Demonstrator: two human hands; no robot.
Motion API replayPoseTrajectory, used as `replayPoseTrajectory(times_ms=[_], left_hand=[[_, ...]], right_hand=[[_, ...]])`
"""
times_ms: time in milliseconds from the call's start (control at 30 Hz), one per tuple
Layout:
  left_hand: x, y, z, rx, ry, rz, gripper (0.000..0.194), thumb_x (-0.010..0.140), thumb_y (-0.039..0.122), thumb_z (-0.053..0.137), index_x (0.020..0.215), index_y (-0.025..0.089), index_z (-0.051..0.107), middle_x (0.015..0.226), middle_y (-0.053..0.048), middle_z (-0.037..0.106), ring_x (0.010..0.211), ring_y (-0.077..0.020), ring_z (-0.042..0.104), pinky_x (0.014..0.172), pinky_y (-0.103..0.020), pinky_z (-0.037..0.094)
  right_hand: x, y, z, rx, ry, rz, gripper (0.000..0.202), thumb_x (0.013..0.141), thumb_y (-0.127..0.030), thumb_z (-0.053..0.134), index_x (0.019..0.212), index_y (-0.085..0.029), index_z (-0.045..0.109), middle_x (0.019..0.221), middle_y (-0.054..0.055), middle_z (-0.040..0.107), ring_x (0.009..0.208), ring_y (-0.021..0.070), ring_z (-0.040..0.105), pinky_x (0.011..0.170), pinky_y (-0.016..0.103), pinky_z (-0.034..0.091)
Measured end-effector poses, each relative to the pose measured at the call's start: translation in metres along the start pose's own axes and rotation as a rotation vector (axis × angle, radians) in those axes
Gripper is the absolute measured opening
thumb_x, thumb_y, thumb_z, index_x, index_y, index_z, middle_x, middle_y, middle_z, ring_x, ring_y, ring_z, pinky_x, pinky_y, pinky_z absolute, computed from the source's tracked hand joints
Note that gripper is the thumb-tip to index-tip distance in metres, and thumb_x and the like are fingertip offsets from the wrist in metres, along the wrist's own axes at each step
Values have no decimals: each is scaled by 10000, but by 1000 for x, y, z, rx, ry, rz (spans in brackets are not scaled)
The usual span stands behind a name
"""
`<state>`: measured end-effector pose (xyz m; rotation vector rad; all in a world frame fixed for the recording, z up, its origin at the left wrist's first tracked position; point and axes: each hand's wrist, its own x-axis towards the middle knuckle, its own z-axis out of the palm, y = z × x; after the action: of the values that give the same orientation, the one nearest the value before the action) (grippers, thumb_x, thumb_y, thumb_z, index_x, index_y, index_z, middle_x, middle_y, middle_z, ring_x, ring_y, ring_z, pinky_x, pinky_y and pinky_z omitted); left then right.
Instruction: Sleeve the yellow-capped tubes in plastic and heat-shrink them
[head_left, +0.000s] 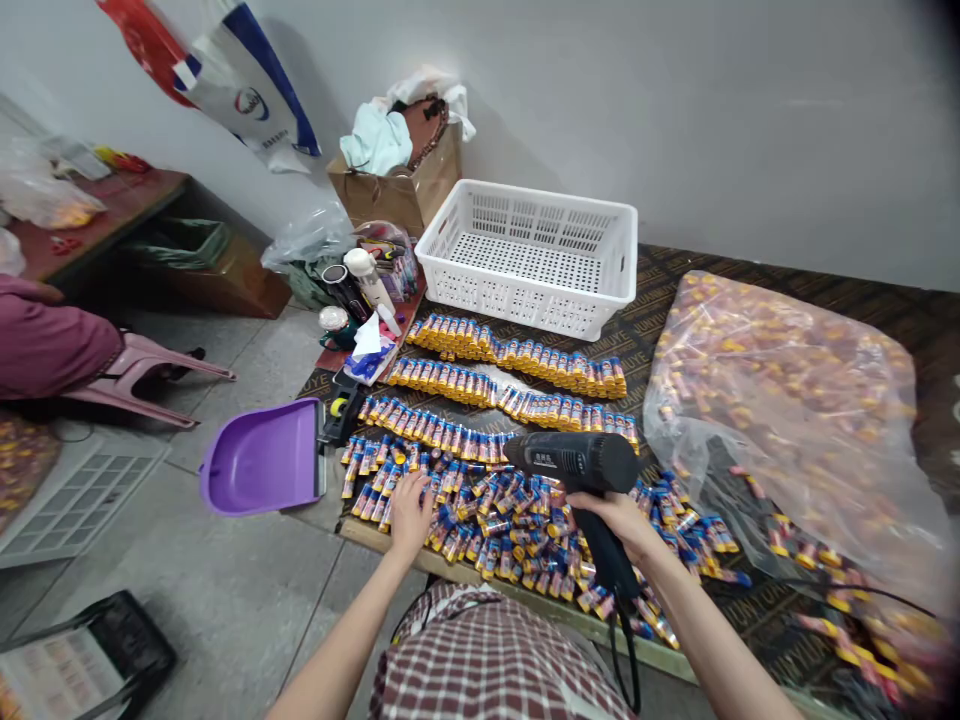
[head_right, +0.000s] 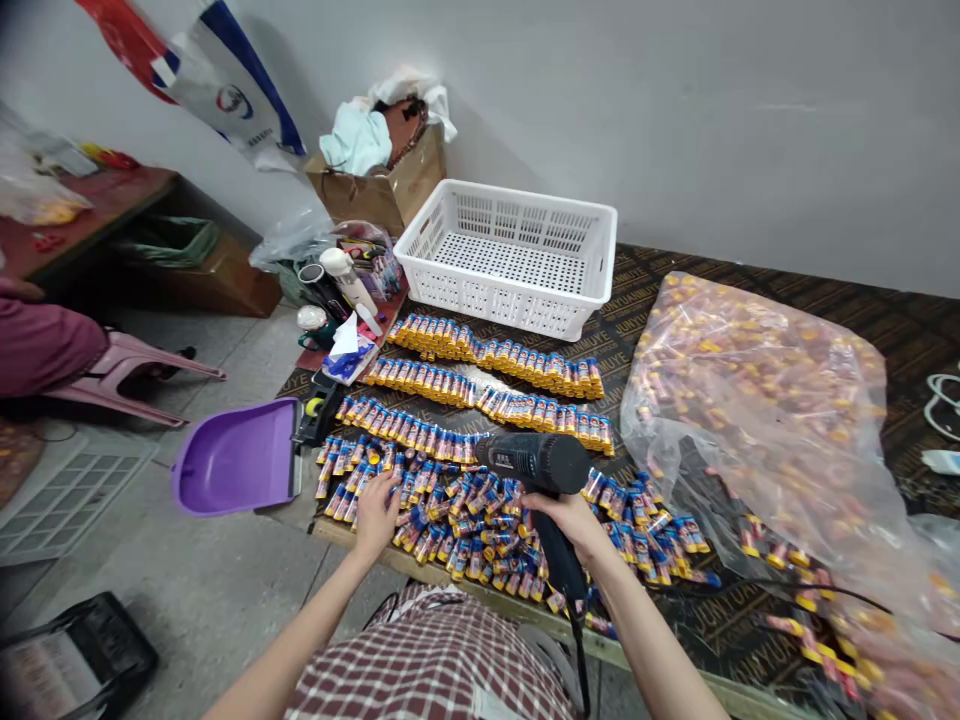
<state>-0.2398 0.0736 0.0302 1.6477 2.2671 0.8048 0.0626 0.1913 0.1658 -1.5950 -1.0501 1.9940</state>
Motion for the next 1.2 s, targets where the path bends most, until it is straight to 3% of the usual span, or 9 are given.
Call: replayPoseTrajectory(times_ms=[200, 400, 633, 900, 1033, 1200], left_hand=[[-1, -26, -20, 5, 44, -130, 233, 841, 215, 423, 942, 202, 633, 1054, -88, 649, 1048, -224, 567, 929, -428, 454], [-12, -47, -24, 13, 66, -195, 230, 824, 203, 436, 932, 202, 639, 1057, -88, 659, 1049, -227, 572, 952, -445, 429], [-17, -69, -31, -19, 109, -236, 233, 809, 176, 438, 923, 179, 641, 1034, -93, 661, 1016, -219, 571, 909, -405, 458], [-16, -87, -43, -29, 125, -319, 236, 808, 193, 435, 894, 195, 654, 998, -82, 671, 997, -222, 580, 896, -408, 461], [-1, -93, -49, -24, 119, -309, 240, 802, 188, 427, 884, 193, 653, 1004, -83, 669, 995, -212, 581, 919, -388, 448], [43, -82, -50, 24, 48, -313, 273, 830, 208, 393, 959, 175, 631, 1051, -85, 653, 1042, -196, 556, 951, -342, 423]], right_hand=[[17, -11, 32, -75, -85, -2, 306, 623, -358, 711, 818, -129, 657, 623, 37, 660, 505, 155, 568, 492, 268, 426], [32, -34, 72, -94, -163, -47, 290, 620, -331, 717, 812, -122, 655, 709, 58, 676, 513, 148, 570, 491, 268, 433], [55, -55, 123, -158, -216, -41, 240, 599, -326, 714, 736, -142, 648, 558, 27, 635, 473, 153, 552, 469, 269, 427], [94, -65, 180, -235, -345, -147, 165, 611, -281, 692, 685, -147, 632, 508, 1, 596, 450, 132, 524, 471, 255, 424], [87, -65, 178, -249, -337, -115, 182, 601, -285, 702, 700, -150, 631, 508, -4, 595, 439, 134, 525, 446, 248, 416], [40, -54, 120, -291, -185, -19, 211, 604, -306, 711, 711, -142, 634, 516, 3, 603, 457, 139, 538, 453, 243, 404]])
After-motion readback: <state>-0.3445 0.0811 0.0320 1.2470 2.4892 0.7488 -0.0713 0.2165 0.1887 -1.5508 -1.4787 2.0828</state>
